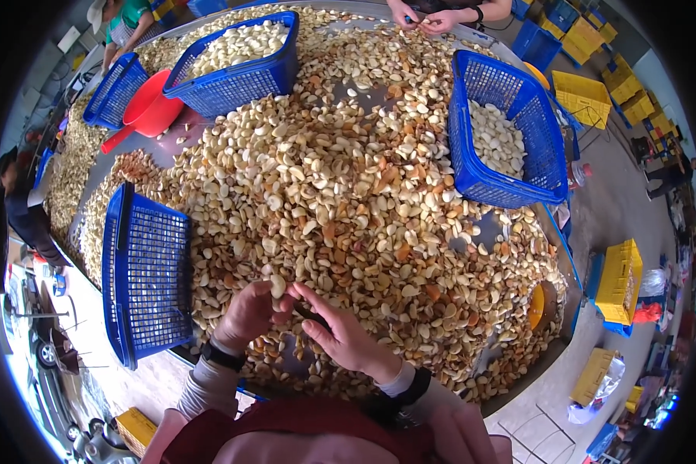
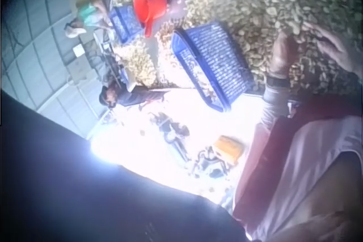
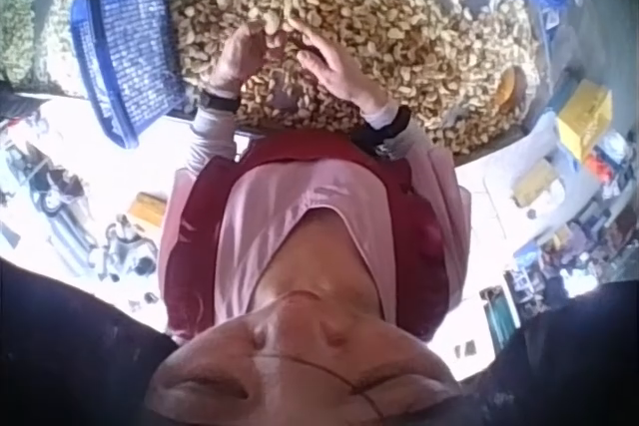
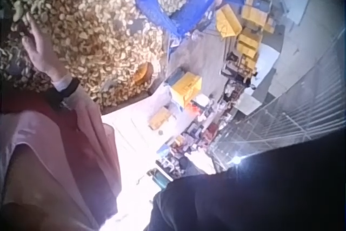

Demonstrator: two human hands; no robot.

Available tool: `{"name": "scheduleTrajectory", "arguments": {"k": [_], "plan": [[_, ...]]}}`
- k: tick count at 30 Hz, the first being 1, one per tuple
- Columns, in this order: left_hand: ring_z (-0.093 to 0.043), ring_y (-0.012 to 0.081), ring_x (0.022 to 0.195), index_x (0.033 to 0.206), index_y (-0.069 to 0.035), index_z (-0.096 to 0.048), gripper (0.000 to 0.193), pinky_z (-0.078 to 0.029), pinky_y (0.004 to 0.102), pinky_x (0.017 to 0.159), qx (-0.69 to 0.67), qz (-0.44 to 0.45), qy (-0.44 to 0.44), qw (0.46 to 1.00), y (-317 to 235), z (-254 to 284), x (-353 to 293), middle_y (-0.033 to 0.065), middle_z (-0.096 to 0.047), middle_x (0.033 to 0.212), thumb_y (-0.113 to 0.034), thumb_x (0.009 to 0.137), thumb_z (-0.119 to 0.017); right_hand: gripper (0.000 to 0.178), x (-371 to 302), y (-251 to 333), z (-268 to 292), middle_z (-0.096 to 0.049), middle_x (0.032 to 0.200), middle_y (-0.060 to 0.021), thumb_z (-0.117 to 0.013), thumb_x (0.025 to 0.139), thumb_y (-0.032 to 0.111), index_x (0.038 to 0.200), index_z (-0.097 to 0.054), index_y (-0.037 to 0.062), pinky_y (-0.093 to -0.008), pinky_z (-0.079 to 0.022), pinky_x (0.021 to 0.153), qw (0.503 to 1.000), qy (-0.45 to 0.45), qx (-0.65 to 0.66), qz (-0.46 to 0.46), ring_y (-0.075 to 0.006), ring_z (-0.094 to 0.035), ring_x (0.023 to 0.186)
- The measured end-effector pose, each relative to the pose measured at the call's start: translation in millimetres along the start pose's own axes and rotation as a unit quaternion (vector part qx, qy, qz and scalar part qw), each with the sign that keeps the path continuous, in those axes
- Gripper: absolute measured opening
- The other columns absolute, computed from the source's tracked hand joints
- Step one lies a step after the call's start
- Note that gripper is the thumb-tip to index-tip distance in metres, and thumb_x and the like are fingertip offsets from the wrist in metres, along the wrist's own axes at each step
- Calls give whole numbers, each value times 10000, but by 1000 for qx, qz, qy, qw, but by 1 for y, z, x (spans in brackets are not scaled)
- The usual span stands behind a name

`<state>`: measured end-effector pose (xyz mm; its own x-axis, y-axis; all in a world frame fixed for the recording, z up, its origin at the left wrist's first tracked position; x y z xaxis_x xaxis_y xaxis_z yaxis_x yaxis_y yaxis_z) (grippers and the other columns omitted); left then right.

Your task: Sorting processed cashew nuts from their shells and placing the cleaned nuts into baskets.

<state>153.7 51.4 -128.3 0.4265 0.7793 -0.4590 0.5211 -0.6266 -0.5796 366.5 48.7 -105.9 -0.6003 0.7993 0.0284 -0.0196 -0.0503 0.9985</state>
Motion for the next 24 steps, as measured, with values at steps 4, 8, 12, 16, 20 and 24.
{"name": "scheduleTrajectory", "arguments": {"k": [4,8,12,16,20,24], "plan": [[-533,153,755,1039,-38,-614,355,-440,270,675,-11,-46,54,997,2,-2,8,59,-604,919,-363,941,-508,570,1,5,2,-455,1478,-162,-531,1000,141,1509,-295,43,-359,-385,1080,1000,-5,6,-27,-287,-470,1345],[-601,185,690,999,-22,-635,285,-478,309,627,-43,-141,-13,989,-15,26,39,64,-613,846,-291,946,-557,546,-3,-3,1,-456,1478,-161,-522,1003,129,1499,-315,33,-351,-380,1084,997,-18,31,-66,-284,-476,1341],[-639,252,714,994,-7,-691,165,-493,359,653,684,-328,-269,593,-37,30,53,127,-624,790,-133,898,-644,496,-4,-1,0,-477,1458,-170,-519,1005,126,1467,-374,20,-341,-376,1089,998,-17,20,-54,-277,-477,1340],[-633,204,717,1043,8,-697,192,-476,326,619,586,-335,-202,709,-34,23,47,113,-658,847,-104,890,-664,475,-8,-11,4,-505,1428,-181,-526,999,124,1447,-409,19,-341,-385,1083,998,-33,30,-41,-282,-486,1332],[-503,64,668,1263,39,-544,360,-401,201,582,116,-51,-73,989,-17,-24,16,17,-619,875,-153,962,-593,505,-2,-5,9,-466,1472,-157,-506,1006,110,1479,-359,15,-317,-445,1010,998,-30,-60,5,-222,-520,1292],[-490,70,656,1317,9,-498,382,-384,212,568,144,-68,-68,985,11,-32,3,2,-596,857,-185,990,-537,578,3,1,4,-547,1370,-189,-576,967,150,1492,-348,65,-357,-488,971,997,-54,-56,-10,-330,-580,1217]]}}
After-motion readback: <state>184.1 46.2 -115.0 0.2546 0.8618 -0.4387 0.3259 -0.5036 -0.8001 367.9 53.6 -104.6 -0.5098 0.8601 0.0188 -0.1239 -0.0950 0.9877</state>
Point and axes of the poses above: each hand's wrist, its own x-axis towards the middle knuckle, its own z-axis out of the back of the hand, y = z × x, the point moved 1 cm from there along x, towards the middle knuckle
